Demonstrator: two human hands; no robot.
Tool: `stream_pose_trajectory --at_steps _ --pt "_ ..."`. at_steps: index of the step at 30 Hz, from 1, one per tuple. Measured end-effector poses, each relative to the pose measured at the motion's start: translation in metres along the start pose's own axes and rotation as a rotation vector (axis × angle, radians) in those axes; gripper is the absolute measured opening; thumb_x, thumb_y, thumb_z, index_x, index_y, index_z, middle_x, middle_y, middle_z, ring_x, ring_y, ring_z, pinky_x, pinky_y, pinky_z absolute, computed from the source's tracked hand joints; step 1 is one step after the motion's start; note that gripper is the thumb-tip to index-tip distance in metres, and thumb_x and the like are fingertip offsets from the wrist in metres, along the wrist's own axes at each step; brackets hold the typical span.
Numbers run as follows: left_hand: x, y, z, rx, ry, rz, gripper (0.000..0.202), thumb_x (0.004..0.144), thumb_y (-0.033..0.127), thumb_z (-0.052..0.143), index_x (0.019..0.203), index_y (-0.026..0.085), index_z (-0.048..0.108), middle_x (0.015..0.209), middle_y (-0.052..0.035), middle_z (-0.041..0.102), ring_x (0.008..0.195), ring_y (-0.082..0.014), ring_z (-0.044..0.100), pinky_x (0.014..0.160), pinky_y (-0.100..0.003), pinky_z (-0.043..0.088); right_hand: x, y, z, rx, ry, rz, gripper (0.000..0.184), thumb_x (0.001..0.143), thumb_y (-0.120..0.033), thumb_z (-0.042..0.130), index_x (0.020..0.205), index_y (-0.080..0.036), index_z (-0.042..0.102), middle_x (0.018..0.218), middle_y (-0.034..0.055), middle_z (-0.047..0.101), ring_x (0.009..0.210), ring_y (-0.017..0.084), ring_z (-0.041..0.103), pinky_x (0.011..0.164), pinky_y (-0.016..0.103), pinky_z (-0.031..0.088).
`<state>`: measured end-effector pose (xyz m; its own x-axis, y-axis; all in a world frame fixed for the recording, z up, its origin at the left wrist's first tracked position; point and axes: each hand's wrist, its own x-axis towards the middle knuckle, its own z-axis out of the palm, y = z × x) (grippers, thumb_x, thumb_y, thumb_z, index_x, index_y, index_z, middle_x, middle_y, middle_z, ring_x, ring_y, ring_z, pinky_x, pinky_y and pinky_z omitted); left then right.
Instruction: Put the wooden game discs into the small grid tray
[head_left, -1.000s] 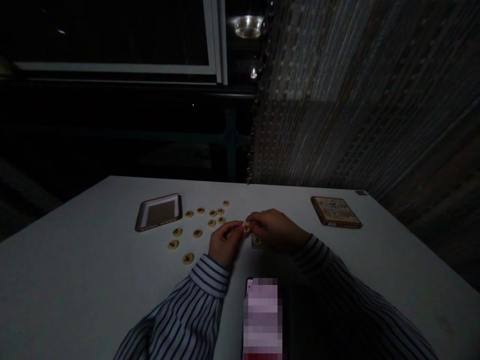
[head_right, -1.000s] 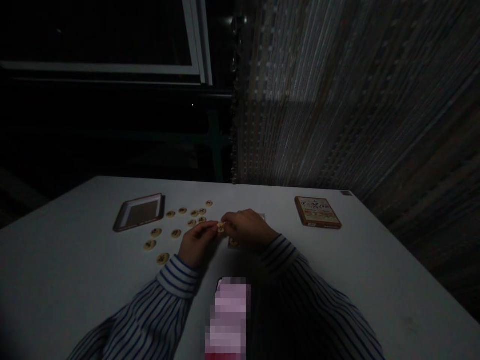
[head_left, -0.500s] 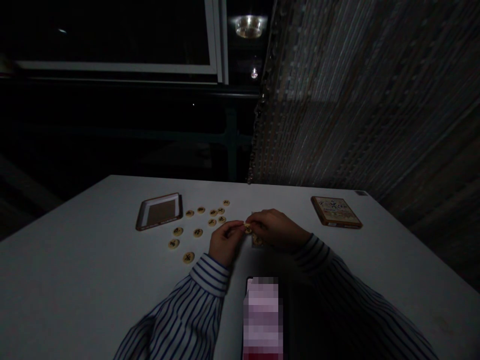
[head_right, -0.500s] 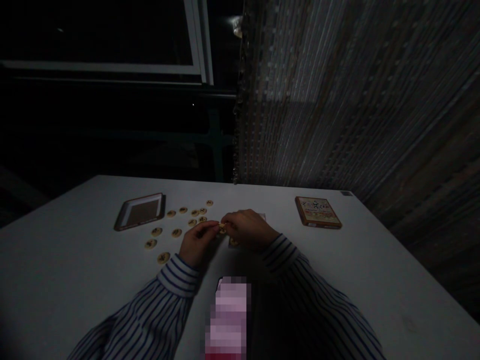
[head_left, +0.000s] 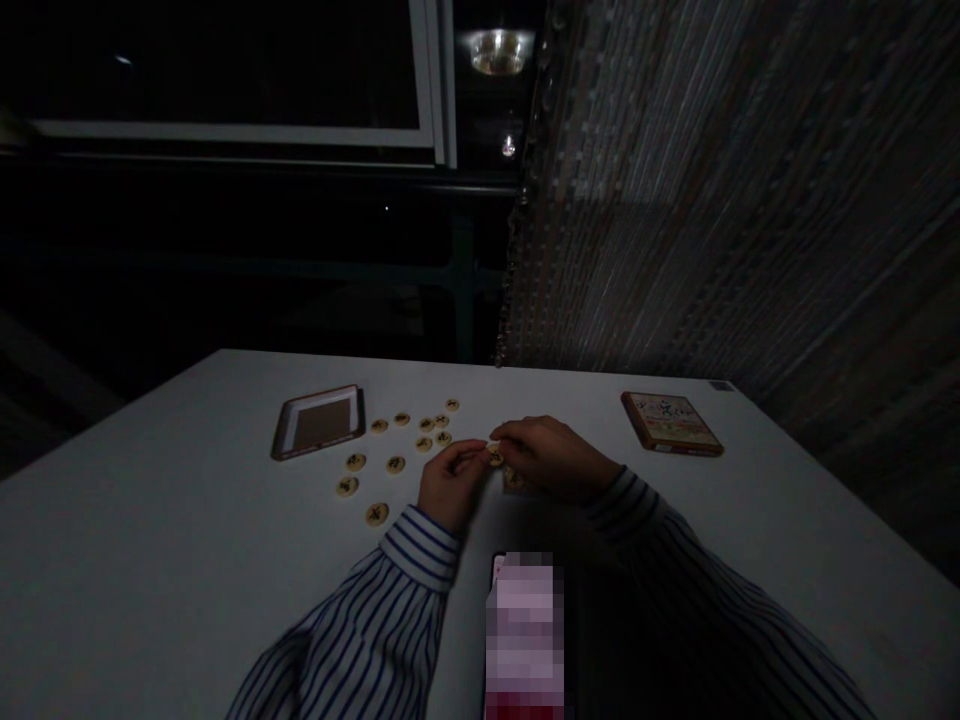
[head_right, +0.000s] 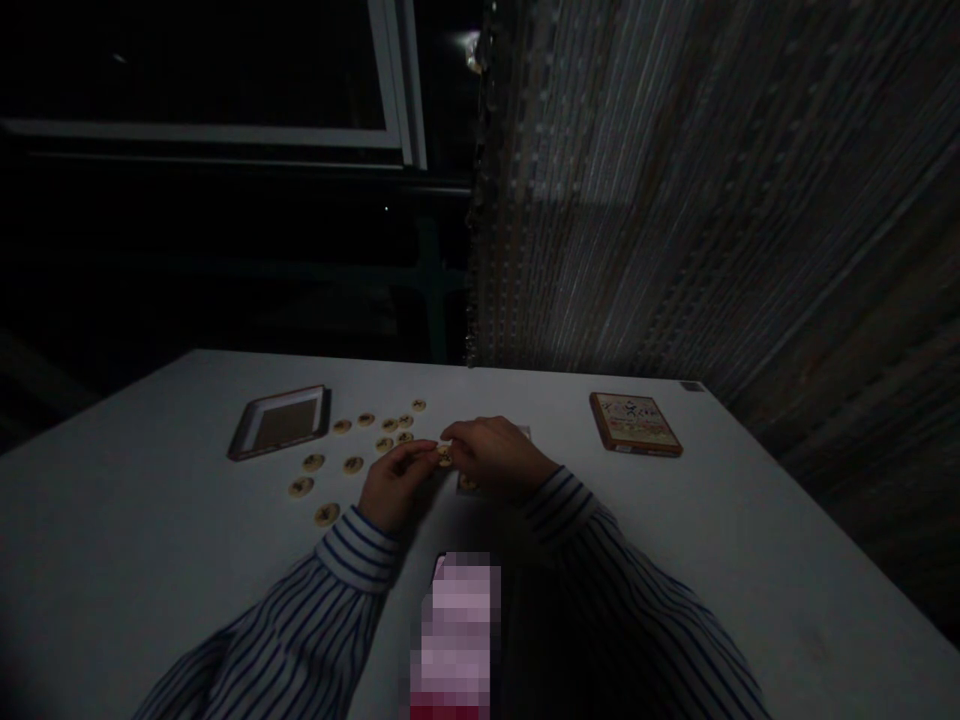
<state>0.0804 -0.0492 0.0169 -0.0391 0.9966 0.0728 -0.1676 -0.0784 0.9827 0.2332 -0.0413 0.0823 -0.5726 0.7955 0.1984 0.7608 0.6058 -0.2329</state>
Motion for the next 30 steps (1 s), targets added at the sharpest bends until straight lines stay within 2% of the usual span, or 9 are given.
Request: stream_pose_trajectory --at_steps 10,20,30 --pt "-0.0012 0.0018 -0.0004 -0.05 0.006 -0.044 0.025 0.059 0.029 0.068 0.078 0.014 0.062 0.072 -0.0039 0.068 0.068 -0.0149 0.064 0.068 -0.027 0.05 -0.0015 -0.0025 -0.0015 -0.007 -0.017 0.064 0.031 0.083 -0.026 0.039 0.109 -0.018 0.055 0.093 0.0052 0.065 0.086 0.016 0.058 0.074 0.025 0.037" --pt "-0.0023 0.0049 0.0025 -0.131 -0.013 -0.097 0.025 0.056 0.025 0.069 0.077 0.014 0.062 0.069 -0.0037 0.068 0.066 -0.0142 0.063 0.067 -0.027 0.05 -0.0011 -0.003 -0.0027 0.044 -0.021 0.055 0.028 0.082 -0.025 0.041 0.104 -0.019 0.057 0.09 0.0042 0.065 0.081 0.015 0.058 0.07 0.024 0.037" --pt "-0.0012 0.0034 0.0008 -0.068 -0.011 -0.056 0.027 0.057 0.027 0.069 0.078 0.012 0.062 0.072 -0.0041 0.068 0.069 -0.0142 0.063 0.069 -0.026 0.049 -0.0002 -0.0004 -0.0019 0.123 -0.021 -0.004 0.026 0.083 -0.023 0.04 0.099 -0.019 0.06 0.092 0.0041 0.065 0.083 0.014 0.057 0.072 0.024 0.038"
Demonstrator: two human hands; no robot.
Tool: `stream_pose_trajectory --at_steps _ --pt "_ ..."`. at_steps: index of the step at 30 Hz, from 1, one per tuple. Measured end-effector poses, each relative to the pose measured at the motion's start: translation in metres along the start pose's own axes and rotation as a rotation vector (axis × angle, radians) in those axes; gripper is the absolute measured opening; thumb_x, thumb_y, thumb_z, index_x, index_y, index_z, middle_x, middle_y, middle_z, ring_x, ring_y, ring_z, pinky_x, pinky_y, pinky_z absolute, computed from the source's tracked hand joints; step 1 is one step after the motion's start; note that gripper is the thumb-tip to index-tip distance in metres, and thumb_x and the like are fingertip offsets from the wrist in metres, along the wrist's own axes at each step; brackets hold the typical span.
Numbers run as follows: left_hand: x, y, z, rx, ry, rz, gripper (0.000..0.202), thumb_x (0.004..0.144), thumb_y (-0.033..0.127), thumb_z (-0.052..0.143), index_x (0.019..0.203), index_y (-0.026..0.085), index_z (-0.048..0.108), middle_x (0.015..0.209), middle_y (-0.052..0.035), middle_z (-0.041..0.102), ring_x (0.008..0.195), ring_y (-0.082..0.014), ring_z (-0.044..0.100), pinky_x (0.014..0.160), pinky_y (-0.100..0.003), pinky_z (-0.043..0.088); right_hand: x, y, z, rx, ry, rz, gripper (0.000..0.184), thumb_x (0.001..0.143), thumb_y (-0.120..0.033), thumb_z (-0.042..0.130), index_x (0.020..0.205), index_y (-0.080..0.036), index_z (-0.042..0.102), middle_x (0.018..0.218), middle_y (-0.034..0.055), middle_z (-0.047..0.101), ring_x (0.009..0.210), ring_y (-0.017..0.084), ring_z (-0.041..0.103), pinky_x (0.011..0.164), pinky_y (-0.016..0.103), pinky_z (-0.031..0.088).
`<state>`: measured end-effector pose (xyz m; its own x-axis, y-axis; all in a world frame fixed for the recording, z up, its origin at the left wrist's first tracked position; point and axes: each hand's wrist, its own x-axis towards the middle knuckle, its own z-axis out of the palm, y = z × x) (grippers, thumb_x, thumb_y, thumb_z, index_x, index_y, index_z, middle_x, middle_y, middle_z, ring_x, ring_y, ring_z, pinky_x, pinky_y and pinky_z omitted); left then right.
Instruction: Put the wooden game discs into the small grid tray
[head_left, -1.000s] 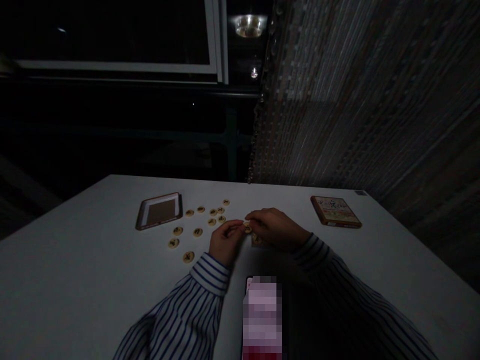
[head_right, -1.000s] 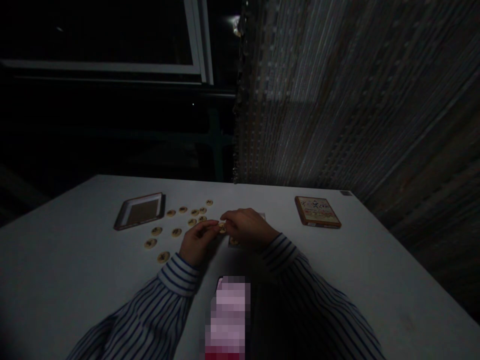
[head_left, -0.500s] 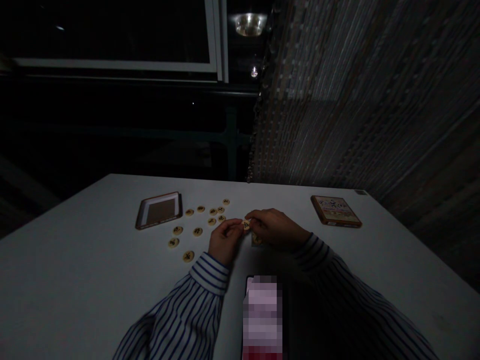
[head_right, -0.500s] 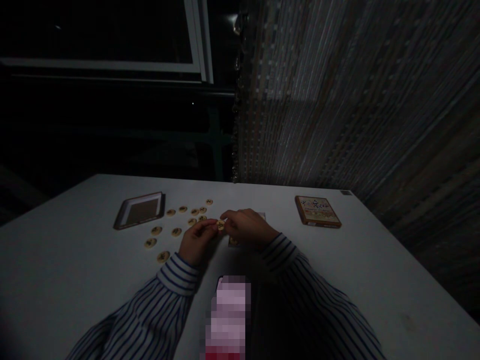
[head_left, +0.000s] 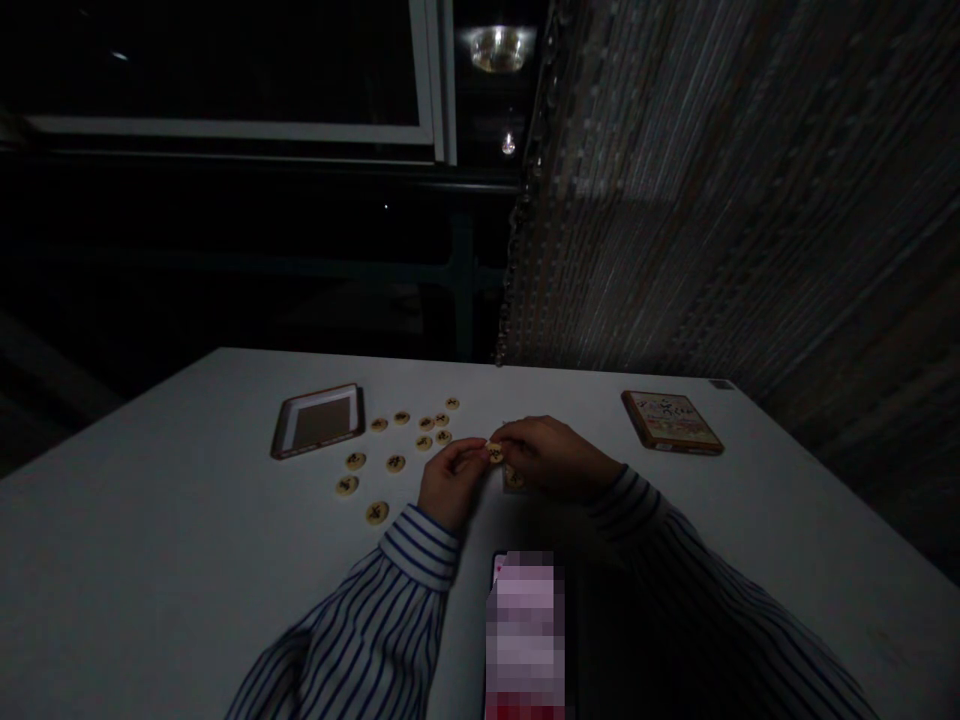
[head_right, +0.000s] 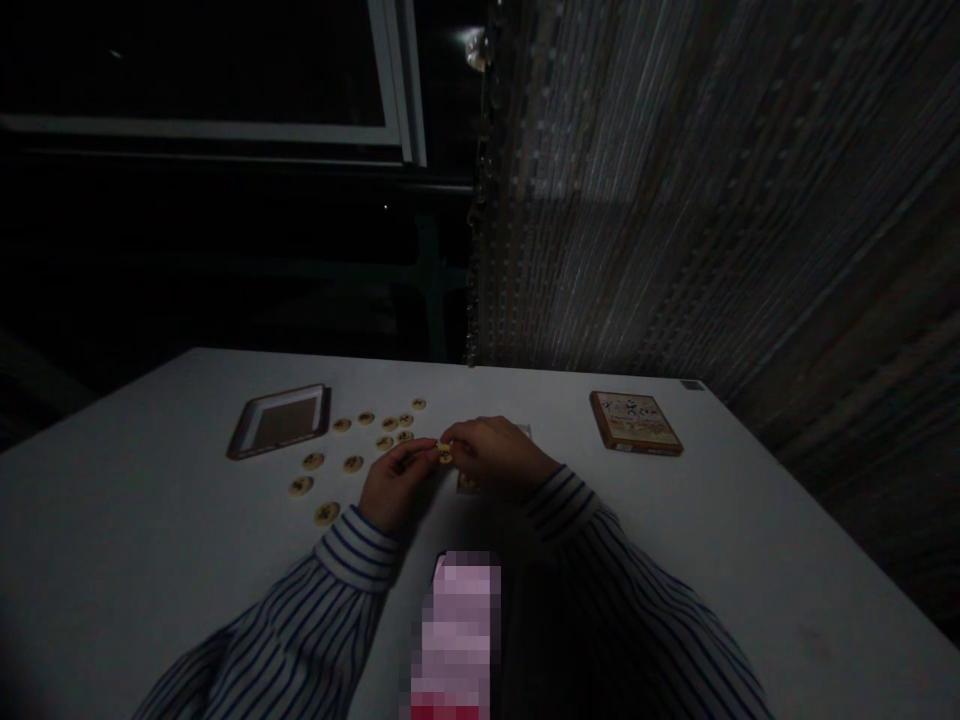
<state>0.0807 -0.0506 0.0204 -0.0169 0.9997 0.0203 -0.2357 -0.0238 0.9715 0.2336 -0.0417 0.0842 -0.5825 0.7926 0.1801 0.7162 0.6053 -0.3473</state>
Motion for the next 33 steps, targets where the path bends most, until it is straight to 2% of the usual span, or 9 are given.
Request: stream_pose_trajectory --at_steps 13,20,26,33 --pt "-0.0015 0.0011 -0.0001 0.003 -0.009 -0.018 0.029 0.058 0.027 0.07 0.081 0.012 0.061 0.073 -0.0047 0.068 0.07 -0.0138 0.063 0.069 -0.026 0.049 0.0012 0.005 0.0044 -0.033 0.071 -0.017 0.025 0.082 -0.022 0.042 0.097 -0.017 0.06 0.091 0.0047 0.065 0.083 0.014 0.057 0.075 0.025 0.038" --pt "-0.0019 0.0019 0.0002 -0.018 0.001 -0.04 0.031 0.057 0.03 0.069 0.082 0.012 0.06 0.072 -0.0049 0.068 0.07 -0.0153 0.063 0.069 -0.027 0.049 0.0023 0.0043 0.0049 -0.087 0.063 0.005 0.026 0.083 -0.024 0.04 0.099 -0.017 0.06 0.094 0.0056 0.064 0.087 0.014 0.056 0.078 0.026 0.036" --pt "-0.001 -0.0024 0.0011 -0.077 0.014 -0.051 0.033 0.057 0.028 0.07 0.084 0.012 0.06 0.073 -0.0047 0.067 0.067 -0.014 0.063 0.067 -0.027 0.049 0.0024 0.0029 0.0047 -0.076 0.05 -0.061 0.026 0.082 -0.028 0.045 0.101 -0.017 0.059 0.095 0.0061 0.063 0.087 0.016 0.054 0.077 0.028 0.036" --pt "-0.0015 -0.0052 0.0014 -0.096 -0.003 -0.027 0.032 0.059 0.028 0.069 0.085 0.012 0.061 0.073 -0.0043 0.066 0.064 -0.0118 0.061 0.064 -0.024 0.048 0.0023 0.0024 0.0052 -0.092 0.028 -0.056 0.03 0.081 -0.034 0.049 0.104 -0.017 0.058 0.096 0.0069 0.062 0.09 0.018 0.053 0.078 0.03 0.035"
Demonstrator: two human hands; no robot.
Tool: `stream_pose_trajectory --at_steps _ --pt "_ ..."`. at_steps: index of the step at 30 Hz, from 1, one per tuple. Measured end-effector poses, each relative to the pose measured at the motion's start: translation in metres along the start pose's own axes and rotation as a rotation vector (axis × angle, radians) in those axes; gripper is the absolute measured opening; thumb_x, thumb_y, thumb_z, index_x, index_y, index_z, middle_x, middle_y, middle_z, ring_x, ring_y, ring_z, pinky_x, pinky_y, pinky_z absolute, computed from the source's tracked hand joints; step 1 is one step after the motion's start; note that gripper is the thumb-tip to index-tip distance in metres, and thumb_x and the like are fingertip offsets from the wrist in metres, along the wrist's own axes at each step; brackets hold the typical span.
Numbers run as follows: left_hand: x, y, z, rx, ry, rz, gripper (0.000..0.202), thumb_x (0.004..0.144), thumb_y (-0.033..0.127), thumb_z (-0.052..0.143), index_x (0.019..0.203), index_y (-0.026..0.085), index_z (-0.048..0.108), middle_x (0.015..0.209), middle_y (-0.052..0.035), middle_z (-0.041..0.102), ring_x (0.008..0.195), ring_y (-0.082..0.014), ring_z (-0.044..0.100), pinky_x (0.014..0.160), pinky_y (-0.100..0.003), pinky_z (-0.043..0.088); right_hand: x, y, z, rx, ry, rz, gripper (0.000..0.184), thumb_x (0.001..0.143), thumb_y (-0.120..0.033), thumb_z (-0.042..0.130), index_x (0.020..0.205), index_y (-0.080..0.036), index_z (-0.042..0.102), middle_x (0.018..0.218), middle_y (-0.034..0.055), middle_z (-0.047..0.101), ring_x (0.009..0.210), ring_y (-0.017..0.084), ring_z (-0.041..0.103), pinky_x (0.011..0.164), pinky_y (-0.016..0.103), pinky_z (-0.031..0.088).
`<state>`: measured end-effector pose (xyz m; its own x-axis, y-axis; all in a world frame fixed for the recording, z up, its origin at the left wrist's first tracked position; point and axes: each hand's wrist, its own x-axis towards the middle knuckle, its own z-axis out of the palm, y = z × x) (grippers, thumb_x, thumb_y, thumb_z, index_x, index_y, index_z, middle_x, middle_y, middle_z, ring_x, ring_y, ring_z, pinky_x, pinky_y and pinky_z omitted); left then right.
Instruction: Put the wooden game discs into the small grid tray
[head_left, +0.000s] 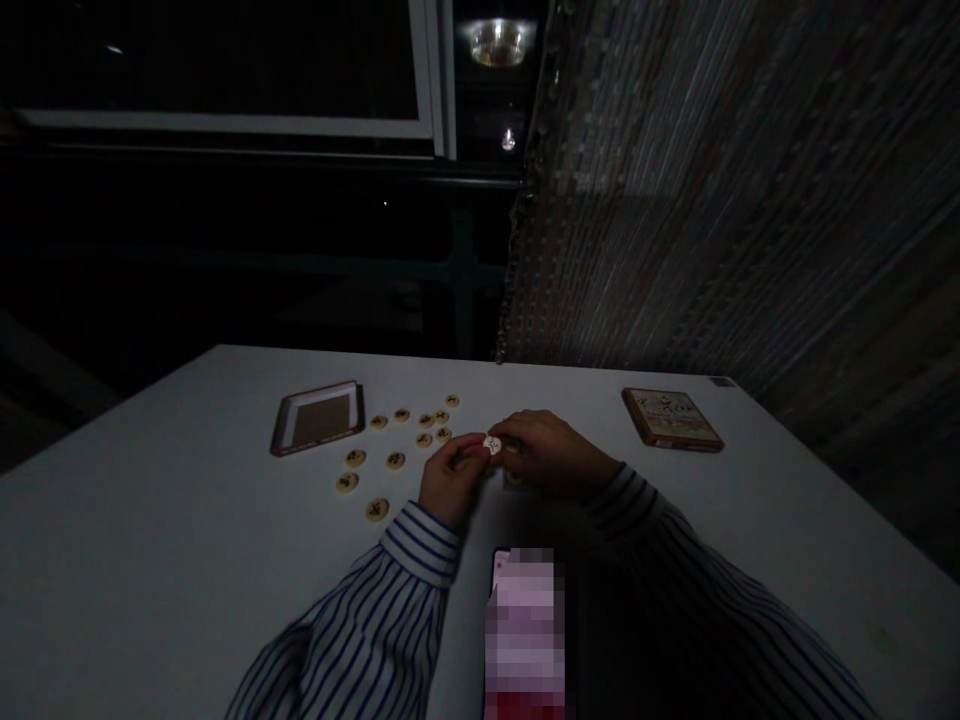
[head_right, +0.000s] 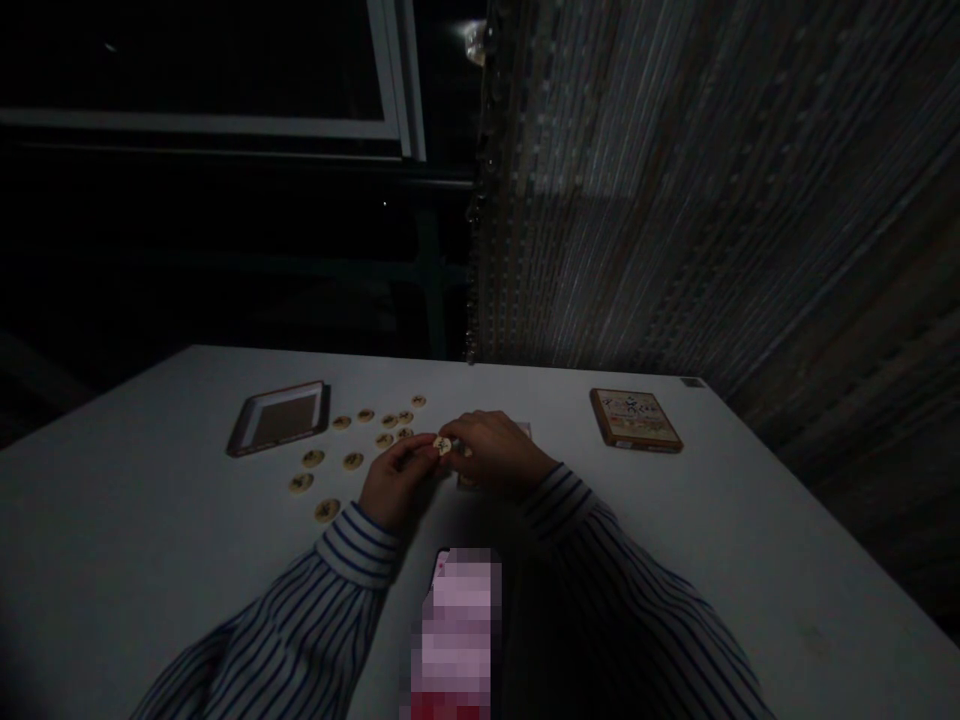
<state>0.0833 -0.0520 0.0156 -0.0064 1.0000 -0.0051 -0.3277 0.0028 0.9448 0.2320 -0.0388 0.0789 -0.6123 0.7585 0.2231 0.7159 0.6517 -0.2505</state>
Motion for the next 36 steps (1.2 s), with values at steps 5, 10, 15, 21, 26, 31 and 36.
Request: stream_pose_trajectory --at_steps 5,10,15,21,26,31,36 --pt "0.0 0.001 -0.001 -0.006 -0.023 -0.013 0.033 0.057 0.028 0.07 0.085 0.012 0.061 0.072 -0.0035 0.066 0.062 -0.0105 0.06 0.062 -0.023 0.048 0.0 0.0 0.0 -0.007 -0.004 0.012 0.032 0.081 -0.037 0.048 0.103 -0.017 0.058 0.095 0.0076 0.062 0.088 0.017 0.053 0.077 0.03 0.034" --pt "-0.001 0.001 0.0 -0.017 -0.052 -0.025 0.032 0.058 0.027 0.07 0.085 0.012 0.061 0.072 -0.0036 0.066 0.063 -0.0108 0.06 0.063 -0.023 0.048 0.0 0.002 0.002 -0.037 0.003 0.001 0.031 0.08 -0.037 0.048 0.102 -0.017 0.059 0.094 0.007 0.062 0.089 0.017 0.053 0.078 0.03 0.034" --pt "0.0 0.0 0.0 0.042 -0.026 -0.019 0.03 0.059 0.027 0.068 0.083 0.012 0.06 0.069 -0.0034 0.066 0.063 -0.0112 0.06 0.063 -0.023 0.047 0.0 0.002 -0.003 -0.088 -0.034 0.023 0.031 0.08 -0.036 0.049 0.101 -0.016 0.059 0.094 0.0077 0.062 0.089 0.017 0.053 0.078 0.028 0.034" --pt "0.003 -0.008 -0.003 0.358 0.011 0.081 0.024 0.061 0.026 0.063 0.08 0.013 0.062 0.063 -0.0012 0.064 0.058 -0.0106 0.057 0.057 -0.022 0.045 -0.001 0.01 -0.007 -0.192 -0.109 0.12 0.031 0.081 -0.033 0.046 0.104 -0.017 0.058 0.099 0.0083 0.062 0.095 0.019 0.053 0.081 0.028 0.032" --pt "0.002 -0.013 -0.003 0.455 -0.028 0.119 0.019 0.062 0.022 0.059 0.079 0.015 0.063 0.067 -0.0021 0.065 0.061 -0.0125 0.059 0.06 -0.024 0.047 -0.004 0.018 -0.003 -0.291 -0.166 0.146 0.03 0.082 -0.034 0.04 0.101 -0.018 0.059 0.096 0.0081 0.064 0.09 0.02 0.055 0.077 0.029 0.033" --pt "0.002 -0.015 -0.004 0.482 -0.06 0.118 0.02 0.063 0.02 0.058 0.082 0.015 0.062 0.072 -0.0041 0.067 0.067 -0.0142 0.061 0.065 -0.026 0.048 -0.004 0.019 0.0 -0.353 -0.225 0.155 0.028 0.082 -0.033 0.039 0.095 -0.018 0.06 0.093 0.0085 0.065 0.087 0.02 0.057 0.074 0.028 0.033" --pt "0.002 -0.017 -0.004 0.514 -0.068 0.137 0.019 0.063 0.021 0.059 0.081 0.016 0.063 0.073 -0.004 0.067 0.068 -0.015 0.061 0.067 -0.028 0.049 -0.004 0.018 0.001 -0.363 -0.261 0.175 0.027 0.082 -0.033 0.04 0.092 -0.018 0.061 0.091 0.0088 0.065 0.084 0.02 0.058 0.071 0.028 0.033"
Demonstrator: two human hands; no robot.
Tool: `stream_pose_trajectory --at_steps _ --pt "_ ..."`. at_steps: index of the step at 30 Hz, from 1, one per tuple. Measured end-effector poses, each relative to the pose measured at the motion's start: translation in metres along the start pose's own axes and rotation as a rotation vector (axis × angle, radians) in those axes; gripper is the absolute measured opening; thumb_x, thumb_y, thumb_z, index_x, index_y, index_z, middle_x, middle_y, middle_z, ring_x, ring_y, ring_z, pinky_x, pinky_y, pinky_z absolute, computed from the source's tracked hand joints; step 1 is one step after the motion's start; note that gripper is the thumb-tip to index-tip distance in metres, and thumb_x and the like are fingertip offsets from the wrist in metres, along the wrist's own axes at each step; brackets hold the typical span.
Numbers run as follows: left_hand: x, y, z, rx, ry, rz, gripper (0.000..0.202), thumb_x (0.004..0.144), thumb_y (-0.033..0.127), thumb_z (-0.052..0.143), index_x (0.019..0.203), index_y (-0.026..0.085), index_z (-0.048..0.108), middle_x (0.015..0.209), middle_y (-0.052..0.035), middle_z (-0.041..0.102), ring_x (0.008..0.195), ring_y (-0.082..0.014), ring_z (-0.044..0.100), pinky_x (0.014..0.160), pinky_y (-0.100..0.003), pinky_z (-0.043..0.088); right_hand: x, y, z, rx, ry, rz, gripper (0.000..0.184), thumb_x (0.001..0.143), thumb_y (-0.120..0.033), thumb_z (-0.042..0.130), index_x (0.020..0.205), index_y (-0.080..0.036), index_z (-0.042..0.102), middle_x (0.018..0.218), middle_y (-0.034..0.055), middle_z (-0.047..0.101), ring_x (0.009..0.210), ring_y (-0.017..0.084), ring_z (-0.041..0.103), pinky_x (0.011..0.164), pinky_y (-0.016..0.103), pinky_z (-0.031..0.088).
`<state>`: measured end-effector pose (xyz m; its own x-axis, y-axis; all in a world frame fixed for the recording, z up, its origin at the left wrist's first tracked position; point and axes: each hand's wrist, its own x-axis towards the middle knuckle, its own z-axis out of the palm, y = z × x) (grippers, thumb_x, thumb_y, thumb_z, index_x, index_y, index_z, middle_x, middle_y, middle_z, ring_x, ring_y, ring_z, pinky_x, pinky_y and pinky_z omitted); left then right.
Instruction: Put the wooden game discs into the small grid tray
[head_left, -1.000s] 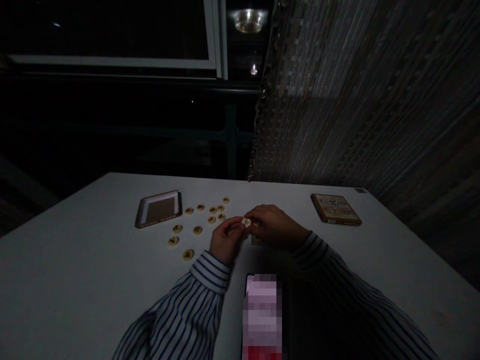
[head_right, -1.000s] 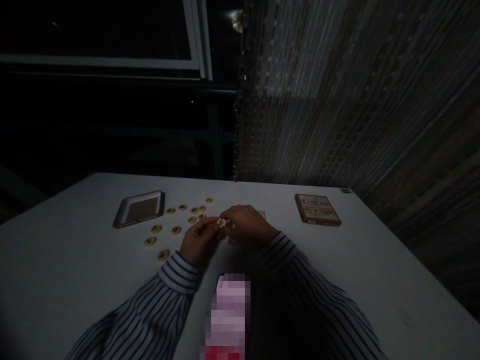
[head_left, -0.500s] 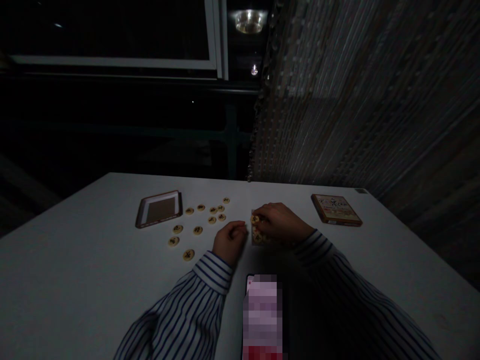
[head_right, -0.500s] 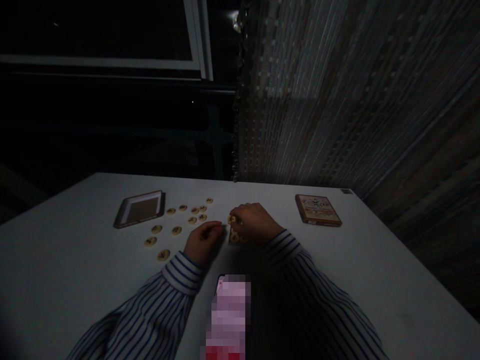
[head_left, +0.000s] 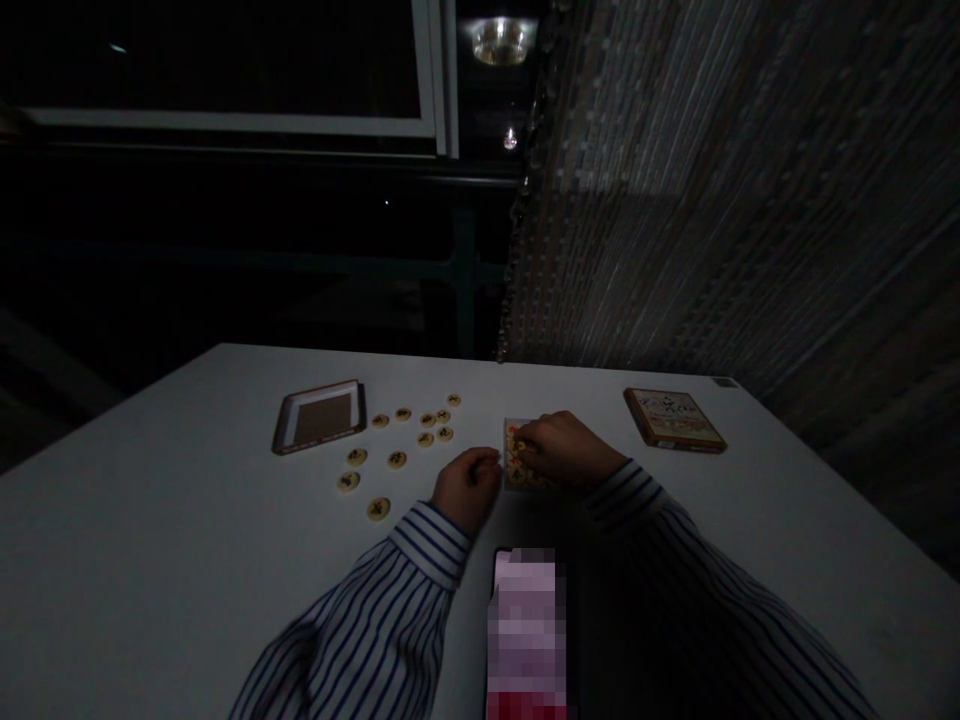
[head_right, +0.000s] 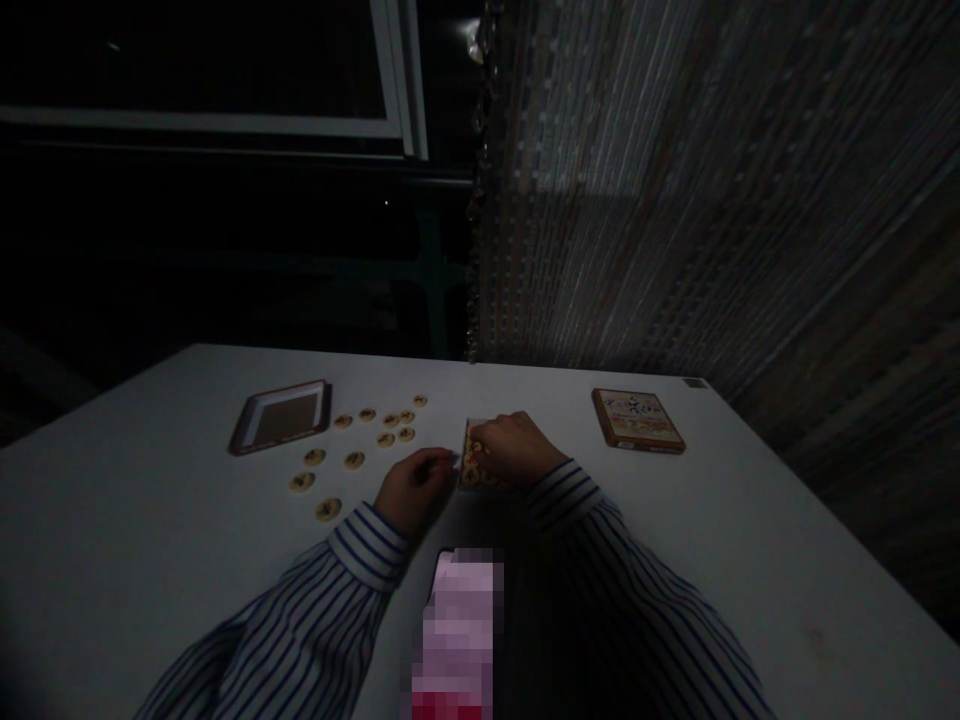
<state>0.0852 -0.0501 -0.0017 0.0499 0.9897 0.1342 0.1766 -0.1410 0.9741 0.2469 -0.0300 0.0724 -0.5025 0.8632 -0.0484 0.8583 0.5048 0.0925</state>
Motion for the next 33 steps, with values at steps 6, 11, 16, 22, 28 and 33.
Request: stream_pose_trajectory --at_steps 6,11,16,22,28,33 --pt "-0.0003 -0.0033 0.0002 0.026 -0.015 0.002 0.02 0.063 0.021 0.059 0.083 0.017 0.064 0.076 -0.0047 0.067 0.07 -0.0153 0.061 0.07 -0.028 0.048 0.0012 0.0012 0.0046 0.001 0.012 -0.031 0.025 0.08 -0.031 0.042 0.093 -0.019 0.06 0.093 0.0075 0.065 0.084 0.019 0.058 0.071 0.028 0.034" --pt "0.0002 -0.005 -0.0006 0.067 -0.01 0.031 0.021 0.064 0.021 0.058 0.084 0.016 0.064 0.074 -0.0046 0.067 0.069 -0.0152 0.061 0.069 -0.028 0.048 0.0018 0.0013 0.0059 0.006 0.0 -0.028 0.025 0.079 -0.029 0.043 0.094 -0.019 0.06 0.093 0.0079 0.065 0.086 0.02 0.058 0.073 0.028 0.034" --pt "-0.0005 -0.0037 -0.0013 0.135 -0.02 0.053 0.022 0.065 0.022 0.057 0.085 0.015 0.064 0.077 -0.006 0.067 0.069 -0.0156 0.06 0.069 -0.029 0.047 0.0015 0.0016 0.0061 0.015 0.0 -0.027 0.024 0.079 -0.03 0.044 0.093 -0.019 0.06 0.094 0.008 0.065 0.088 0.02 0.058 0.073 0.028 0.034" --pt "-0.0008 -0.0044 -0.0012 0.104 -0.028 0.033 0.021 0.064 0.022 0.058 0.083 0.017 0.065 0.073 -0.0043 0.066 0.067 -0.015 0.06 0.067 -0.028 0.047 0.0011 0.0014 0.0059 0.003 -0.007 -0.021 0.026 0.079 -0.03 0.042 0.094 -0.019 0.06 0.095 0.0087 0.065 0.086 0.02 0.058 0.072 0.028 0.034" --pt "-0.0009 -0.0054 -0.0018 0.147 -0.014 0.066 0.022 0.065 0.021 0.057 0.084 0.017 0.065 0.074 -0.0045 0.067 0.067 -0.0149 0.059 0.066 -0.027 0.047 0.0025 0.0012 0.0062 0.013 -0.022 -0.021 0.025 0.079 -0.03 0.042 0.092 -0.019 0.061 0.093 0.0079 0.065 0.085 0.02 0.058 0.071 0.029 0.034" --pt "-0.001 -0.0035 -0.0016 0.132 -0.031 0.053 0.021 0.065 0.021 0.057 0.084 0.017 0.065 0.077 -0.0049 0.067 0.069 -0.0149 0.06 0.069 -0.027 0.047 0.0019 0.0018 0.0073 0.024 -0.002 -0.035 0.025 0.079 -0.03 0.043 0.094 -0.02 0.06 0.093 0.0074 0.065 0.086 0.019 0.058 0.072 0.028 0.033"
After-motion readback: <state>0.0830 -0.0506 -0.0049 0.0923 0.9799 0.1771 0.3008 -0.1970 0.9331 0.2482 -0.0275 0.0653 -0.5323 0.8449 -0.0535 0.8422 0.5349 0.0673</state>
